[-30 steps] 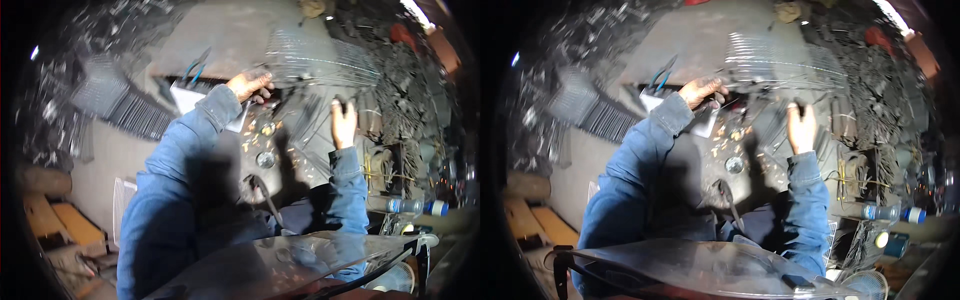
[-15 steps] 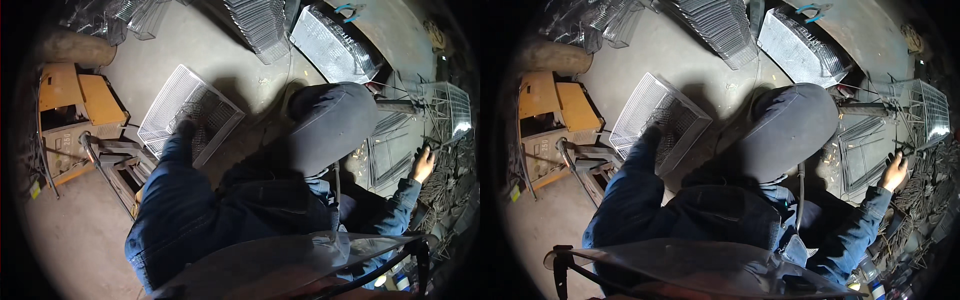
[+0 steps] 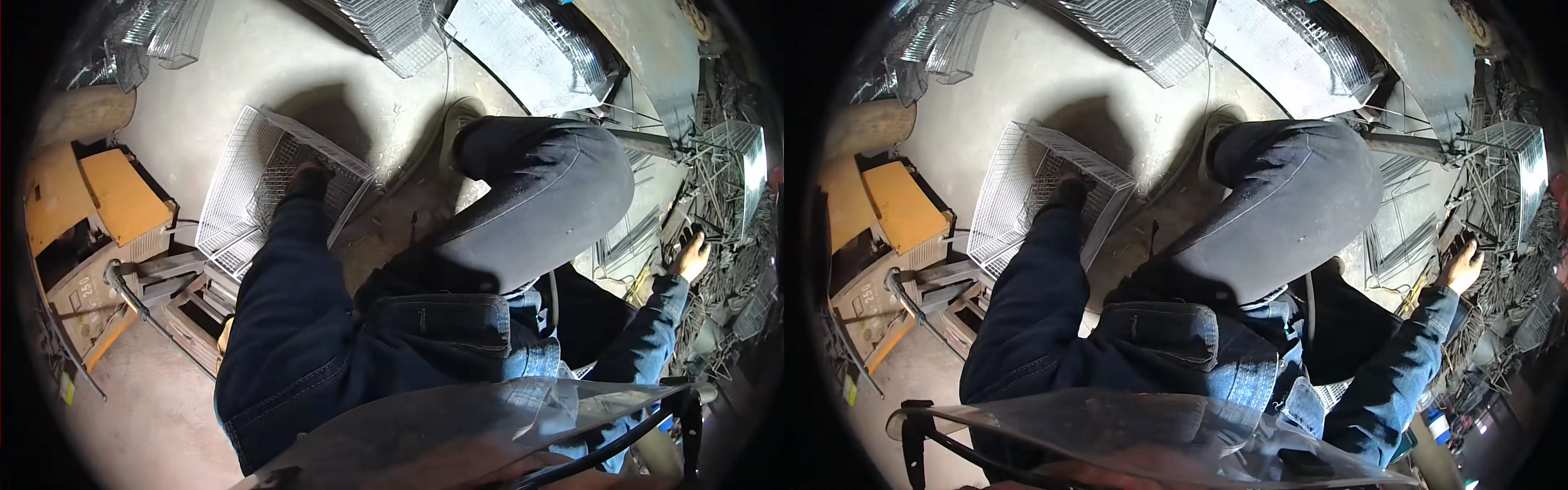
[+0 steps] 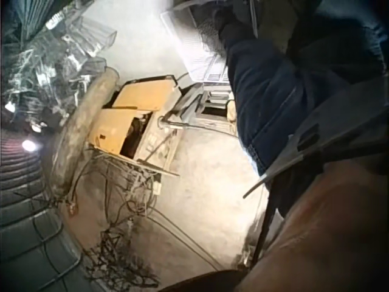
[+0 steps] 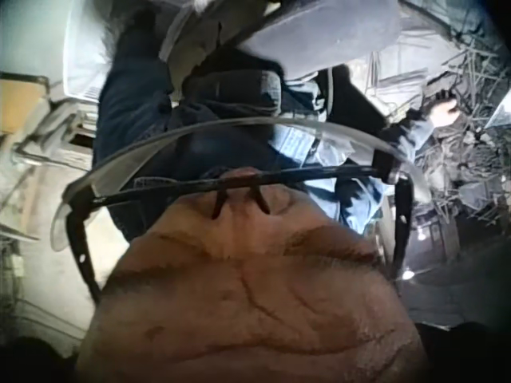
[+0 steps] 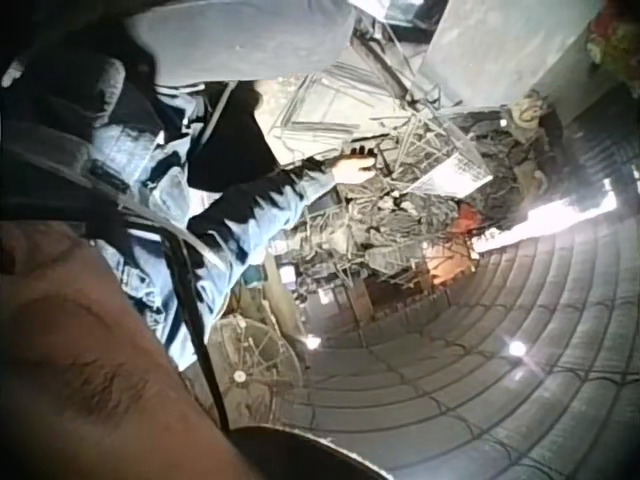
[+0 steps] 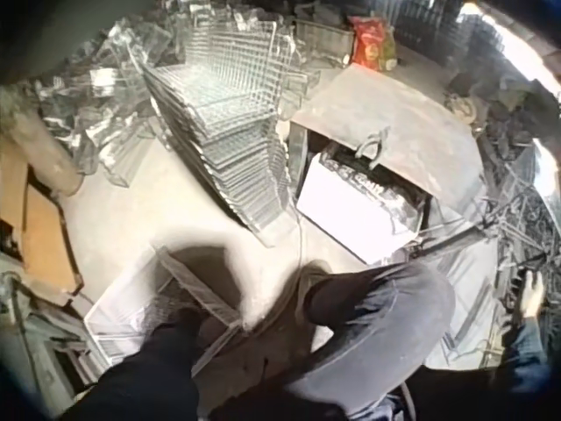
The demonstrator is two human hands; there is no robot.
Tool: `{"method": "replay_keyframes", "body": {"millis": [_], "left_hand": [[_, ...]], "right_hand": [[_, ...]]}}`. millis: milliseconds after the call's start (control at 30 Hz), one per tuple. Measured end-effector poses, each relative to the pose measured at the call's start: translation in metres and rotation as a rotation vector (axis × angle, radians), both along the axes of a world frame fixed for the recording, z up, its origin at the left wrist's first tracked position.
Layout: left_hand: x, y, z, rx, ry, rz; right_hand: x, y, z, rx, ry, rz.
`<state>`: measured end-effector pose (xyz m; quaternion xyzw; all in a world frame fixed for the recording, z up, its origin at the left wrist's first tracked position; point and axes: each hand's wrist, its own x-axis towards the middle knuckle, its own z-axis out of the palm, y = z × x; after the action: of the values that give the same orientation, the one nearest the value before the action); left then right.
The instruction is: The person is welding together metal wire components to construct cages.
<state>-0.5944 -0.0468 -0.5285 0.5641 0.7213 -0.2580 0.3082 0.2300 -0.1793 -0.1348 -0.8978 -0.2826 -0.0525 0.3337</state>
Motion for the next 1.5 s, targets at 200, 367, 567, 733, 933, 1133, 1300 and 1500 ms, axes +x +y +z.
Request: {"method": "replay_keyframes", "body": {"millis": [200, 367, 567, 733, 933, 1133, 1300, 1500], "left_hand": [[-0.060, -0.021, 0.058, 0.105, -0.300, -0.038], [-0.079, -0.033, 0.148, 0.119, -0.413, 0.455], [-0.035, 0.000, 0.323, 0.264, -1.086, 0.518], [0.121, 0.055, 0.446, 0.170, -1.504, 0.132], [0.382, 0.044, 0.484, -0.049, -1.672, 0.036], [0.473, 0.050, 0.520, 0.235, -1.469, -0.493], [0.541, 0.078, 0.568, 0.982, -1.323, -1.205], [0.629, 0.054, 0.575, 0.849, -0.639, -1.559]], "right_hand": [[0.028, 0.001, -0.012, -0.016, -0.043, 0.038], [0.065, 0.007, -0.026, -0.024, -0.088, 0.122], [0.017, 0.009, -0.004, 0.041, -0.180, 0.084], [-0.123, 0.006, 0.041, 0.454, -0.142, 0.492], [-0.248, -0.009, 0.085, 0.168, -0.455, 1.014], [-0.197, -0.025, 0.064, 0.387, 0.079, 0.440], [-0.138, 0.001, 0.039, 0.800, 0.470, 0.421], [-0.104, 0.033, 0.016, 0.637, 0.479, 0.303]]}}
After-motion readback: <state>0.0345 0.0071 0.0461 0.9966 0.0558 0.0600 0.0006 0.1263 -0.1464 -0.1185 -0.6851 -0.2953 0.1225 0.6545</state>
